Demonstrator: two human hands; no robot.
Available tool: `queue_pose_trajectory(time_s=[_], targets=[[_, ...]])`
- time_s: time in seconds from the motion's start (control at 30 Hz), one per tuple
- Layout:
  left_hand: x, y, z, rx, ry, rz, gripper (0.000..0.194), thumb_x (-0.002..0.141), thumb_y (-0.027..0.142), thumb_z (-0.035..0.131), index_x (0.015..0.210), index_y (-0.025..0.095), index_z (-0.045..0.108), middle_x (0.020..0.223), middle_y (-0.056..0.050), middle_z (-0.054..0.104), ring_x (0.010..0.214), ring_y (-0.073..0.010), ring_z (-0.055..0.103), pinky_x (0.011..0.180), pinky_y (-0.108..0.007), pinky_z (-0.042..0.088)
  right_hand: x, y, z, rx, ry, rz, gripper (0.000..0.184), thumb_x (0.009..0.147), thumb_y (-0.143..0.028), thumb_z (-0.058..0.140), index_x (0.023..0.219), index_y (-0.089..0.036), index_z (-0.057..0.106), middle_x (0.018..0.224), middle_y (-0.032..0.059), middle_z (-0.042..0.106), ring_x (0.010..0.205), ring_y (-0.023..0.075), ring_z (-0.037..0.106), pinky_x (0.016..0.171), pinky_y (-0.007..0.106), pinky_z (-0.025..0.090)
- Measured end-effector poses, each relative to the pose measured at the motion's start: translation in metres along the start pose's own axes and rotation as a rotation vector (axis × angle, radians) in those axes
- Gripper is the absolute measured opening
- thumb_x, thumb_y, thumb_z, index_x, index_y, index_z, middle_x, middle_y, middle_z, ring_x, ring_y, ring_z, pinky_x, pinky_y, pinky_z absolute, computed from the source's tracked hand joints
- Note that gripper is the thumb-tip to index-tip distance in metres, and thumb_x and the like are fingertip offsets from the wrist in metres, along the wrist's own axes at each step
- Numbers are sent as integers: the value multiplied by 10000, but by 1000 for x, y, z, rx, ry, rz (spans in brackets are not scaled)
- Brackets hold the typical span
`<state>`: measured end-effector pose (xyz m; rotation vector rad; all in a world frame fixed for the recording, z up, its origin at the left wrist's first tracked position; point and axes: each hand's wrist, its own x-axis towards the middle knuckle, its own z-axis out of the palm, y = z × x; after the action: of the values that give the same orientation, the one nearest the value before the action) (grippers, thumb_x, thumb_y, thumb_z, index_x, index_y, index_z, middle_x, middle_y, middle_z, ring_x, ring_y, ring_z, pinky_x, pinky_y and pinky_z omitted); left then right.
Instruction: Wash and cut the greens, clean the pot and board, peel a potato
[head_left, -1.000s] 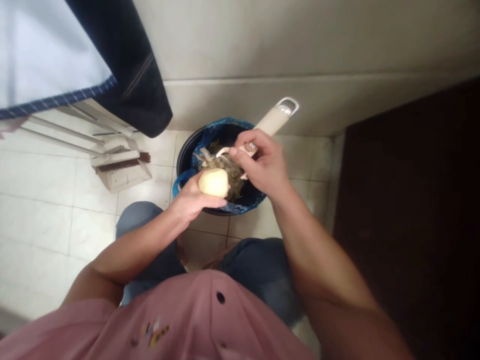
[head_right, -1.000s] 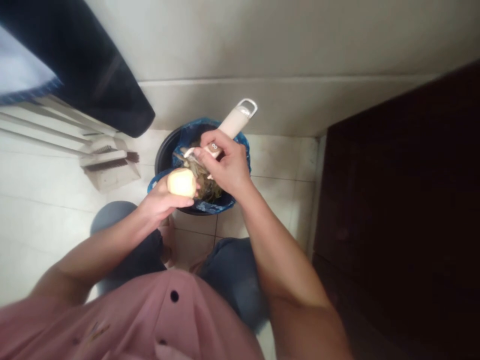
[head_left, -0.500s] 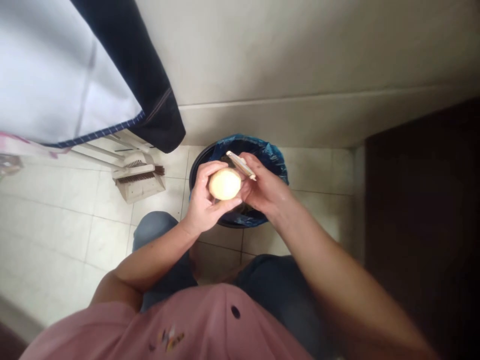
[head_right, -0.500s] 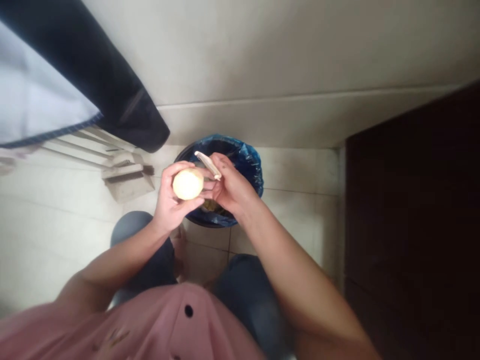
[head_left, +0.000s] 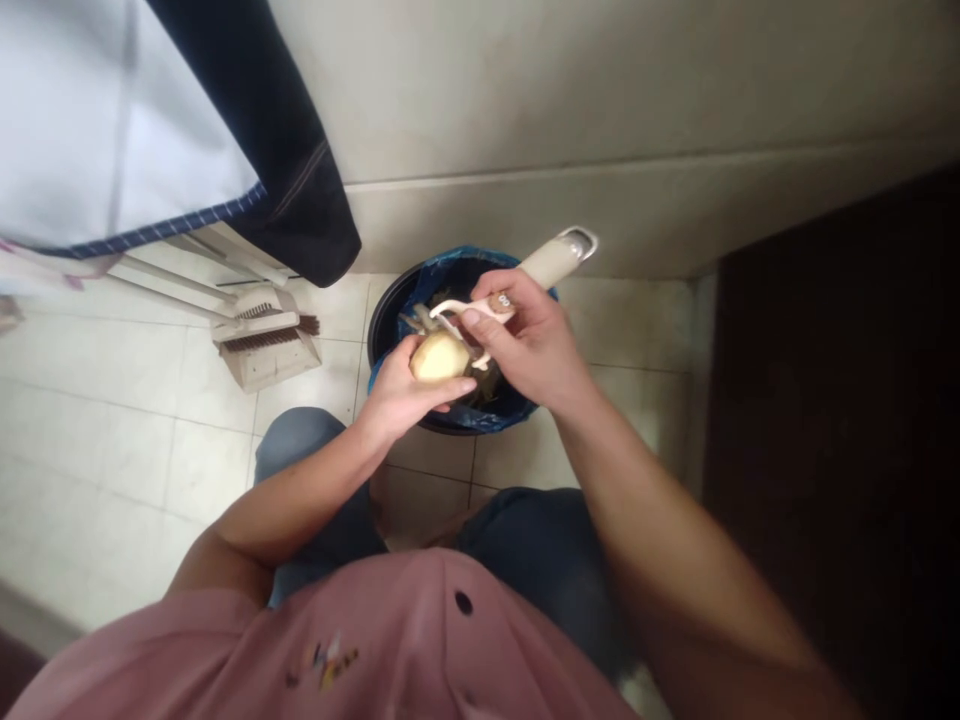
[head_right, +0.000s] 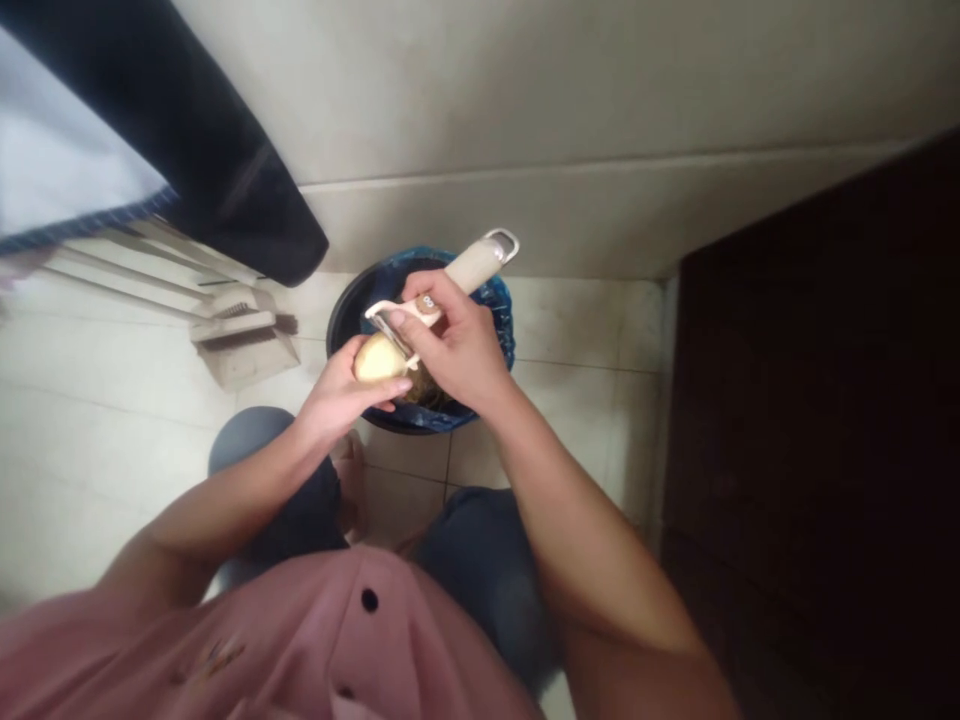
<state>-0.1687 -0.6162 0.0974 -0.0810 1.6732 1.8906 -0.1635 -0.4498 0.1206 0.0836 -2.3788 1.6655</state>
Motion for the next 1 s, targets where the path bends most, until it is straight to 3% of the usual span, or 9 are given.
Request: queue_pose_trajectory(time_s=[0.17,0.33,0.57,0.7,0.83,1.0], targets=[[-7,5,4,63,-5,-37,481,623,188,855,1067,150,674,857,-16,708,672,-116,644,529,-199,541,-3,-7,-1,-237,-104,-126,254,927,-482,682,944,-232,639,722,-23,596,601,126,503,584,268,386],[-4,-4,5,-63,29,-30,504,554,155,813,1039,159,674,814,15,694,636,-103,631,509,-187,527,2,2,-4,-265,-86,-52,230,913,-460,669,925,-233,632,688,-32,584,580,124,479,582,261,376],[-5,-7,4,-128,20,-140,563,489,185,808,1022,166,628,685,37,654,492,-97,584,448,-197,478,7,26,-14,-304,-91,-4,213,887,-444,665,915,-234,639,715,-25,620,588,129,496,597,261,394],[-6,0,-1,-204,35,-138,640,465,160,816,1074,176,618,762,21,672,564,-117,624,489,-209,493,5,27,-23,-420,-18,-7,195,863,-422,691,863,-233,641,676,-27,605,542,123,459,586,271,383],[-3,0,-1,-345,51,-209,597,484,172,838,1045,178,634,902,-23,708,763,-157,688,601,-233,559,0,9,-13,-389,9,-93,204,911,-437,654,926,-233,653,734,-12,634,600,140,515,619,281,407],[-2,-5,1,-383,29,-240,549,514,204,844,1035,176,673,915,-28,714,769,-148,675,572,-211,535,0,7,-6,-304,-63,-131,248,925,-487,659,929,-239,646,770,-6,647,625,148,533,638,291,428]])
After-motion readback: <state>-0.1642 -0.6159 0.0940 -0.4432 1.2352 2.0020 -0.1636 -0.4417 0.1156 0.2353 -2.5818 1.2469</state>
